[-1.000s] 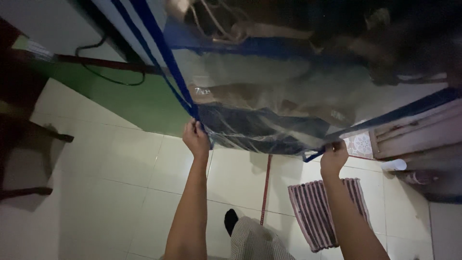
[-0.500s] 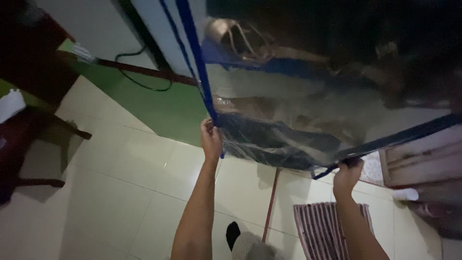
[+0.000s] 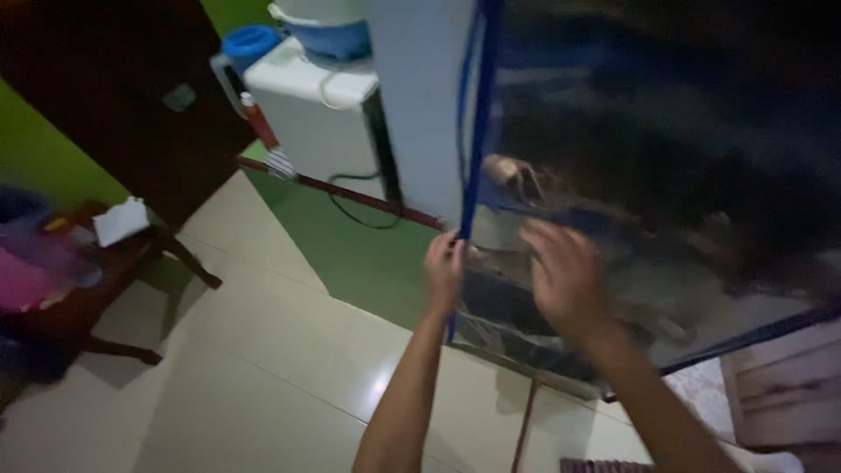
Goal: The person is putting various pairs of shoes into a hanging shoe organizer and zipping it up.
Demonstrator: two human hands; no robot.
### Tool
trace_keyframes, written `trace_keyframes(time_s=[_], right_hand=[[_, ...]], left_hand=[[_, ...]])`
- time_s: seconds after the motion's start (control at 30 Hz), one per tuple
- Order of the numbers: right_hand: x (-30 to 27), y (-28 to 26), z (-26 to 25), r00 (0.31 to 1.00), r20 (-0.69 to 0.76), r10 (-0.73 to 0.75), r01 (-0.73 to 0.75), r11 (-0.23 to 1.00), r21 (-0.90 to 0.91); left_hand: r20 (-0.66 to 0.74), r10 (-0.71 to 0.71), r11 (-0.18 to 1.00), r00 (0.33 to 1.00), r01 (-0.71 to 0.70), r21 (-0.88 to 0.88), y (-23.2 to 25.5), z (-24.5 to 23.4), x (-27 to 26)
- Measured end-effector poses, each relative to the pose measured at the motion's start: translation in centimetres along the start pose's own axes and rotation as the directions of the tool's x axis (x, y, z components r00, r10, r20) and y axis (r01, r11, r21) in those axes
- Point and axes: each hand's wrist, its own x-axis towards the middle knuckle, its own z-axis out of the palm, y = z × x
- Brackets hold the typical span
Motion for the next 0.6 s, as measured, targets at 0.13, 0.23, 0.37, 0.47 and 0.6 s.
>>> trace_keyframes(time_s=[0.13,0.23,0.37,0.47,0.6], right_hand=[[11.0,-3.9,-0.5,0.965,0.037,-0.259,0.262,0.95,-0.172],[14.8,-4.1,0.3,0.915,0.176,-0.364,0.404,0.84,-0.361],[16.3,-3.4,-0.1,0.868,0.299,-0.396,0.496,0.716,-0.492],[16.8,-4.0,-1.8,0.846,0.315,-0.43,0.533,0.7,-0.475],[16.6,-2.5,-1.6,0.799,0.238,-0.552,0.6,0.706,-0.376]], left_hand=[[-0.007,-0.023,0.967,1.0,0.021,-0.255,0.3,-0.1,2.6],[0.015,0.003,0.977,1.0,0.0,-0.213,2.5,-1.3,5.0],[0.085,0.087,0.927,0.993,-0.05,-0.372,8.5,-3.7,8.6],[0.095,0.183,0.868,0.978,-0.115,-0.484,12.5,-5.1,11.0],[0.217,0.295,0.619,0.931,-0.013,-0.785,13.3,-3.7,12.9]])
